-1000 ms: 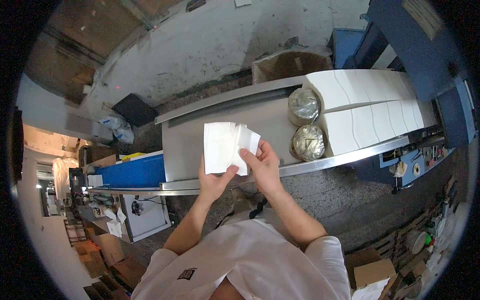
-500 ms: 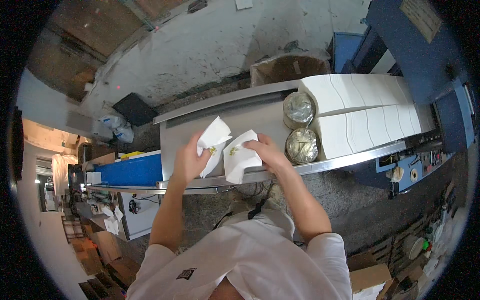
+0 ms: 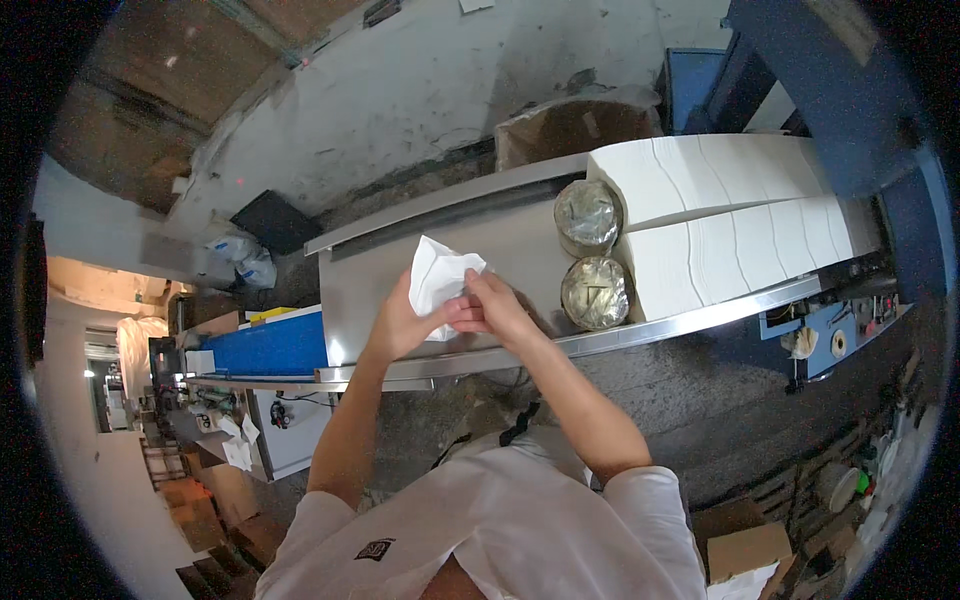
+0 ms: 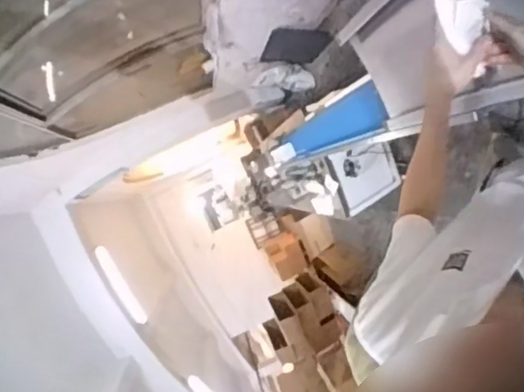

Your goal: Packing stacks of manufactured napkins into shipping boxes from a production line.

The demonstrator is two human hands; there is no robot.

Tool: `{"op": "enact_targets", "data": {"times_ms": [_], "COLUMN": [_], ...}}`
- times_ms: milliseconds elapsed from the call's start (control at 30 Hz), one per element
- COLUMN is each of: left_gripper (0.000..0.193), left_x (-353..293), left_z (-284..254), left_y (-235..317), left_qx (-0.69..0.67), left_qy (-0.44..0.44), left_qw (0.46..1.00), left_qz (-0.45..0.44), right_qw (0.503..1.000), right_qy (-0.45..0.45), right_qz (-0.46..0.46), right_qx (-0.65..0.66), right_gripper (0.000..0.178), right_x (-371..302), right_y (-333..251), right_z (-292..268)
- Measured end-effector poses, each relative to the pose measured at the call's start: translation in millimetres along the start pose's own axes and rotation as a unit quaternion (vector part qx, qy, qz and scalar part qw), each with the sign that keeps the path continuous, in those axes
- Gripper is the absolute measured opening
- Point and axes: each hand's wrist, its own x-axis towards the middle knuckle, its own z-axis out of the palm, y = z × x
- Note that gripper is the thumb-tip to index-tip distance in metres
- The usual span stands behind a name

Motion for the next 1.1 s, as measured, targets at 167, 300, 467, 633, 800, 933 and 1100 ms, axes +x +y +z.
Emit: {"op": "enact_targets", "data": {"times_ms": [167,300,467,633,800,933,1100], "left_gripper": [0.053,0.042,0.051,0.063,0.071,0.065,0.058], "left_x": [-3,-56,-152,-247,-312,-351,-414], "left_z": [-8,-39,0,71,117,147,189], "left_y": [-31,39,9,-41,-6,56,136], "left_qx": [-0.076,-0.318,-0.345,-0.448,-0.355,-0.356,-0.452], "left_qy": [-0.017,-0.091,-0.355,-0.446,-0.601,-0.631,-0.600], "left_qw": [0.993,0.935,0.852,0.721,0.665,0.669,0.647], "left_qz": [-0.093,-0.130,-0.171,-0.285,-0.265,-0.165,-0.131], "right_qw": [0.966,0.860,0.858,0.913,0.889,0.883,0.838], "right_qy": [0.048,0.205,-0.060,-0.029,0.190,0.382,0.296], "right_qz": [-0.186,-0.336,-0.237,-0.040,-0.110,-0.193,-0.393], "right_qx": [-0.174,-0.326,-0.453,-0.406,-0.402,-0.193,0.236], "right_gripper": [0.056,0.080,0.080,0.078,0.075,0.070,0.059], "right_x": [-19,-100,-196,-296,-403,-490,-540], "right_y": [15,3,38,145,249,289,377], "right_z": [1,21,7,-4,17,27,-27]}}
